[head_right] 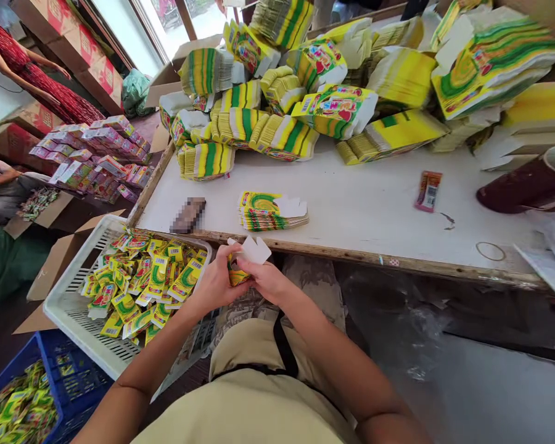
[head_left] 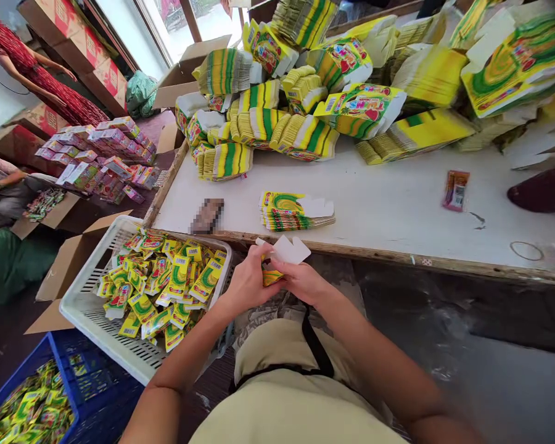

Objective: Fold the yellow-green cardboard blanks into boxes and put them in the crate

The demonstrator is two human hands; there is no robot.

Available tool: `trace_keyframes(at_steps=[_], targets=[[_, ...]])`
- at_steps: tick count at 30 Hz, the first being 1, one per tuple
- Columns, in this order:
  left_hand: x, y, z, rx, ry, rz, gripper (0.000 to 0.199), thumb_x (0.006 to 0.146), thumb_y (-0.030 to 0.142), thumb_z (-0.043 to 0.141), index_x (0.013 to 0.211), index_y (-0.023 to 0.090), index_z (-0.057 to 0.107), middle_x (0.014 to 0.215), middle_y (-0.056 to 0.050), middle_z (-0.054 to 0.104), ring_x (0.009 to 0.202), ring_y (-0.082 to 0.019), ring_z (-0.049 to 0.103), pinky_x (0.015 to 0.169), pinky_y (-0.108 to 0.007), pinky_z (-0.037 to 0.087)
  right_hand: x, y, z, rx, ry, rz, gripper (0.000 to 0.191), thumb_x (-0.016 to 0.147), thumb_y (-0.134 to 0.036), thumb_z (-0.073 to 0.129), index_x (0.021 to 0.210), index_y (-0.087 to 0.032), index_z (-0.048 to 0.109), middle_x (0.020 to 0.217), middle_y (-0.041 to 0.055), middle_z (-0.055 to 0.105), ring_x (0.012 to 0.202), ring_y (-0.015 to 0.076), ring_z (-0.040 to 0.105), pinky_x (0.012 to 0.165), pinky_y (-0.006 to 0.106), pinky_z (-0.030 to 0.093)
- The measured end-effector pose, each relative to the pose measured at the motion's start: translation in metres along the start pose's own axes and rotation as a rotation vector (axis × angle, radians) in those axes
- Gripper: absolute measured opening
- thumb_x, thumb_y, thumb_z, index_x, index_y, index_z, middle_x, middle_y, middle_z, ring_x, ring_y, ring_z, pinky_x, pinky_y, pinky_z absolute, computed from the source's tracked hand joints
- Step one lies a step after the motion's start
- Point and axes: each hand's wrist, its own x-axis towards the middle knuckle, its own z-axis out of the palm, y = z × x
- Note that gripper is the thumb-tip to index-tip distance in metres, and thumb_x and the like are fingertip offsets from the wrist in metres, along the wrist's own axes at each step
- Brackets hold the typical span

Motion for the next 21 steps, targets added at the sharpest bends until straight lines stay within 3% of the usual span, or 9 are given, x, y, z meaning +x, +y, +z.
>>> trace_keyframes(at_steps=[3,6,10,13,17,21], targets=[[-0.001,0.001,0.002,-0.018,-0.018,-0.005,0.049,0.078,0.03,0.064,0.116,0.022,0.035,0.111,-0.009,0.053,0.093,-0.023,0.062,0.071,-0.033,0.051,0.001,0.002,-0.002,-0.165,-0.032,-0.081,0.073,0.076,-0.065,0.069,0.137,-0.029,0.055,0.144,0.0046,0.055,0.137,0.0282,0.046,0.116,0.047,0.037],[-0.001,0.001,0.002,-0.04,-0.078,-0.076,0.044,0.073,0.024,0.061,0.11,0.022,0.037,0.105,-0.006,0.055,0.088,-0.022,0.062,0.071,-0.033,0.051,-0.001,0.006,-0.003,-0.461,-0.05,-0.3,0.082,0.081,-0.073,0.055,0.148,-0.026,0.042,0.155,0.0077,0.041,0.144,0.0282,0.036,0.121,0.048,0.024],[0.001,-0.003,0.007,0.049,-0.138,-0.172,0.044,0.071,0.019,0.059,0.112,0.021,0.043,0.104,-0.008,0.058,0.096,-0.027,0.061,0.08,-0.039,0.051,-0.006,0.011,-0.001,-0.844,-0.049,-0.508,0.078,0.09,-0.054,0.056,0.155,-0.021,0.028,0.161,0.0114,0.028,0.148,0.0283,0.029,0.122,0.048,0.023],[0.001,-0.006,0.012,0.08,-0.094,-0.153,0.055,0.07,0.014,0.057,0.122,0.02,0.042,0.116,-0.013,0.057,0.11,-0.03,0.057,0.09,-0.044,0.049,-0.004,0.014,0.0,-0.937,-0.022,-0.596,0.059,0.095,-0.035,0.05,0.151,-0.02,0.038,0.156,0.0116,0.038,0.145,0.026,0.035,0.121,0.046,0.029],[-0.003,-0.006,0.007,0.08,0.046,-0.199,0.079,0.07,0.015,0.059,0.14,0.013,0.023,0.128,-0.019,0.049,0.112,-0.031,0.055,0.09,-0.046,0.049,0.006,0.011,-0.007,-0.872,0.068,-0.629,0.047,0.094,-0.029,0.048,0.14,-0.022,0.054,0.144,0.0105,0.054,0.135,0.0264,0.05,0.116,0.046,0.037],[-0.01,-0.008,-0.003,0.196,0.015,-0.241,0.063,0.069,0.013,0.059,0.129,0.017,0.04,0.113,-0.012,0.055,0.106,-0.031,0.056,0.087,-0.044,0.049,0.009,0.004,-0.014,-0.862,0.184,-0.66,0.045,0.093,-0.031,0.05,0.138,-0.025,0.056,0.145,0.0082,0.054,0.136,0.0262,0.049,0.117,0.048,0.035]])
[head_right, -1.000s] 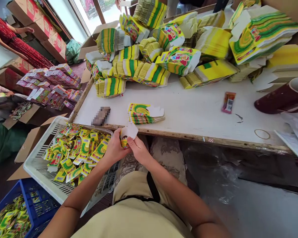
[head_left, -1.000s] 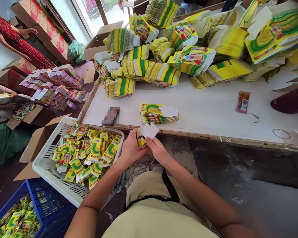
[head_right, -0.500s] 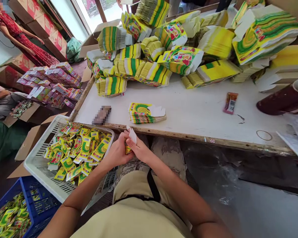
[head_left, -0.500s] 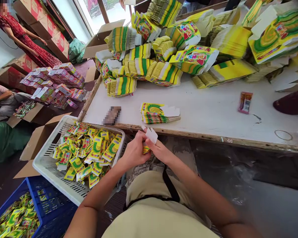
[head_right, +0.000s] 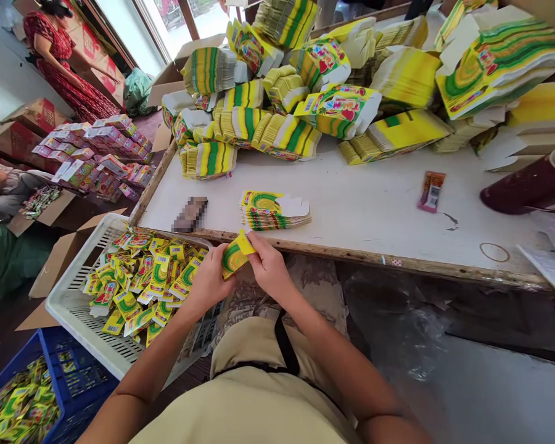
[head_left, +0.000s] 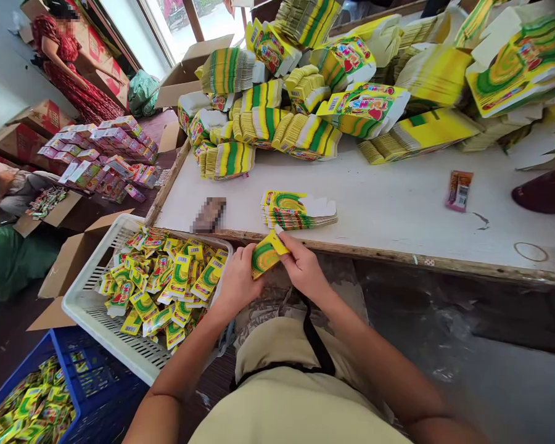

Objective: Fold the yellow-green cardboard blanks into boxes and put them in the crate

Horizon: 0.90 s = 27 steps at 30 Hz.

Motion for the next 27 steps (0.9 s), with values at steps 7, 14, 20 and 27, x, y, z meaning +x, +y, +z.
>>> trace_keyframes(at_steps=[7,14,20,27], targets=[[0.007,-0.002,-0.015,0.01,0.046,0.026,0.057,0.07,0.015,0.064,0.125,0.019,0.049,0.109,-0.009,0.06,0.102,-0.028,0.058,0.087,-0.039,0.049,0.008,-0.003,-0.019,-0.06,-0.169,-0.123,0.031,0.092,-0.034,0.056,0.119,-0.028,0.069,0.147,0.0074,0.051,0.138,0.0276,0.046,0.114,0.049,0.038],[0.019,0.003,-0.024,0.054,-0.015,0.102,0.055,0.069,0.014,0.063,0.122,0.018,0.053,0.108,-0.009,0.062,0.101,-0.028,0.058,0.088,-0.04,0.049,0.013,-0.002,-0.039,-0.077,-0.256,-0.148,0.023,0.082,-0.035,0.071,0.103,-0.03,0.076,0.14,0.0072,0.058,0.126,0.0296,0.058,0.106,0.05,0.044],[0.013,0.0,-0.018,0.034,-0.006,0.054,0.054,0.07,0.019,0.066,0.123,0.019,0.051,0.108,-0.009,0.062,0.102,-0.028,0.059,0.087,-0.04,0.05,0.006,-0.001,-0.025,-0.044,-0.158,-0.083,0.024,0.08,-0.035,0.073,0.103,-0.03,0.077,0.142,0.0071,0.057,0.132,0.0302,0.053,0.111,0.049,0.04],[-0.005,-0.014,-0.017,-0.027,-0.064,-0.007,0.055,0.068,0.014,0.064,0.121,0.019,0.051,0.112,-0.009,0.063,0.105,-0.027,0.059,0.09,-0.04,0.05,0.004,0.002,-0.005,-0.029,-0.163,0.013,0.066,0.074,-0.037,0.078,0.134,-0.022,0.057,0.135,0.0137,0.06,0.123,0.0293,0.057,0.107,0.048,0.043]])
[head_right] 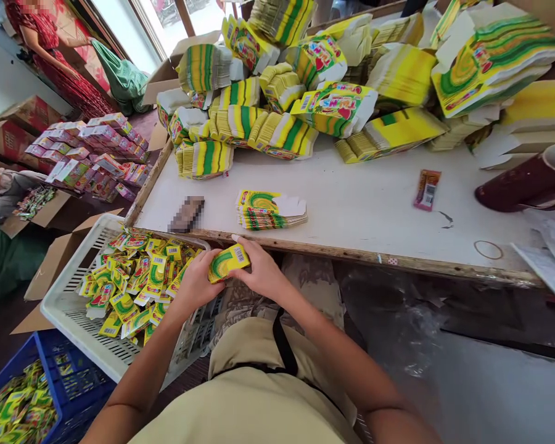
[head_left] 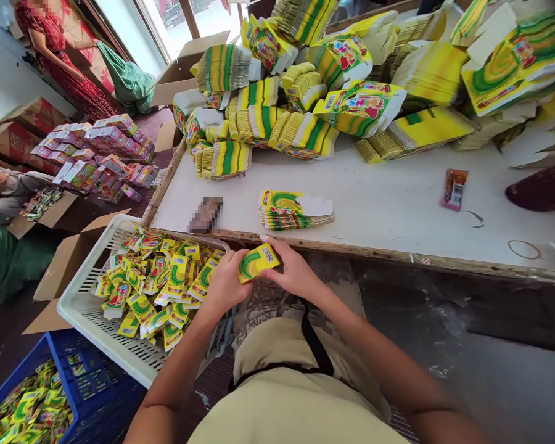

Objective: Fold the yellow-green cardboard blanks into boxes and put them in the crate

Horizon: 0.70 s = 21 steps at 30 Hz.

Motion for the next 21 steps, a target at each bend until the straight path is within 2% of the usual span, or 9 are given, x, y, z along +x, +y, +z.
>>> trace_keyframes(at_steps=[3,5,7,10,13,15,17,19,21], targets=[[-0.019,-0.032,-0.011,0.023,0.047,-0.073,0.051,0.073,0.02,0.065,0.122,0.02,0.051,0.115,-0.009,0.063,0.108,-0.027,0.06,0.093,-0.041,0.049,0.014,0.001,-0.011,-0.063,-0.02,-0.033,0.071,0.075,-0.043,0.077,0.137,-0.021,0.052,0.134,0.0147,0.059,0.115,0.0287,0.062,0.103,0.047,0.046],[-0.036,-0.062,-0.025,0.136,0.147,-0.2,0.053,0.077,0.031,0.067,0.125,0.018,0.05,0.115,-0.012,0.062,0.109,-0.031,0.059,0.095,-0.046,0.047,0.03,0.006,-0.03,-0.241,0.119,-0.056,0.058,0.081,-0.041,0.071,0.132,-0.018,0.055,0.128,0.0154,0.062,0.115,0.03,0.06,0.104,0.048,0.045],[-0.053,-0.092,-0.039,0.313,0.24,-0.369,0.072,0.074,0.044,0.072,0.133,0.014,0.044,0.124,-0.019,0.057,0.118,-0.038,0.052,0.099,-0.056,0.042,0.047,0.016,-0.05,-0.487,0.291,-0.031,0.046,0.086,-0.032,0.065,0.128,-0.014,0.057,0.124,0.0187,0.063,0.116,0.0337,0.056,0.103,0.051,0.042],[-0.069,-0.116,-0.048,0.422,0.336,-0.502,0.096,0.07,0.054,0.074,0.143,0.008,0.034,0.137,-0.027,0.045,0.13,-0.045,0.041,0.104,-0.063,0.035,0.068,0.033,-0.067,-0.736,0.29,0.039,0.034,0.088,-0.023,0.058,0.12,-0.013,0.061,0.111,0.0199,0.065,0.105,0.0354,0.056,0.093,0.051,0.045],[-0.065,-0.108,-0.036,0.263,0.331,-0.374,0.077,0.076,0.05,0.071,0.137,0.012,0.042,0.135,-0.021,0.049,0.131,-0.038,0.043,0.109,-0.057,0.035,0.075,0.045,-0.07,-0.832,0.238,0.042,0.027,0.087,-0.019,0.056,0.112,-0.013,0.064,0.105,0.0193,0.065,0.098,0.0345,0.056,0.087,0.049,0.045],[-0.053,-0.09,-0.023,0.099,0.289,-0.263,0.06,0.08,0.045,0.068,0.13,0.017,0.05,0.131,-0.017,0.054,0.129,-0.033,0.047,0.11,-0.053,0.036,0.076,0.045,-0.069,-0.844,0.264,0.04,0.028,0.083,-0.018,0.06,0.11,-0.013,0.062,0.104,0.0188,0.063,0.098,0.0344,0.055,0.086,0.047,0.044],[-0.038,-0.067,-0.01,-0.065,0.238,-0.189,0.052,0.083,0.042,0.066,0.129,0.02,0.052,0.132,-0.014,0.055,0.129,-0.03,0.048,0.11,-0.051,0.037,0.073,0.039,-0.068,-0.793,0.31,0.032,0.032,0.079,-0.016,0.063,0.111,-0.014,0.059,0.102,0.0166,0.062,0.098,0.0334,0.055,0.086,0.047,0.044],[-0.024,-0.045,0.003,-0.265,0.166,-0.131,0.056,0.084,0.043,0.066,0.133,0.023,0.048,0.137,-0.014,0.054,0.131,-0.027,0.047,0.109,-0.05,0.04,0.065,0.03,-0.061,-0.645,0.356,0.022,0.038,0.077,-0.017,0.064,0.114,-0.017,0.053,0.097,0.0114,0.062,0.093,0.0299,0.057,0.083,0.044,0.046],[-0.012,-0.025,0.016,-0.529,0.094,-0.083,0.07,0.08,0.049,0.069,0.139,0.024,0.041,0.142,-0.014,0.05,0.134,-0.027,0.047,0.106,-0.047,0.045,0.053,0.02,-0.047,-0.409,0.345,0.041,0.045,0.076,-0.022,0.067,0.116,-0.02,0.048,0.089,0.0049,0.06,0.081,0.0245,0.058,0.075,0.04,0.049]])
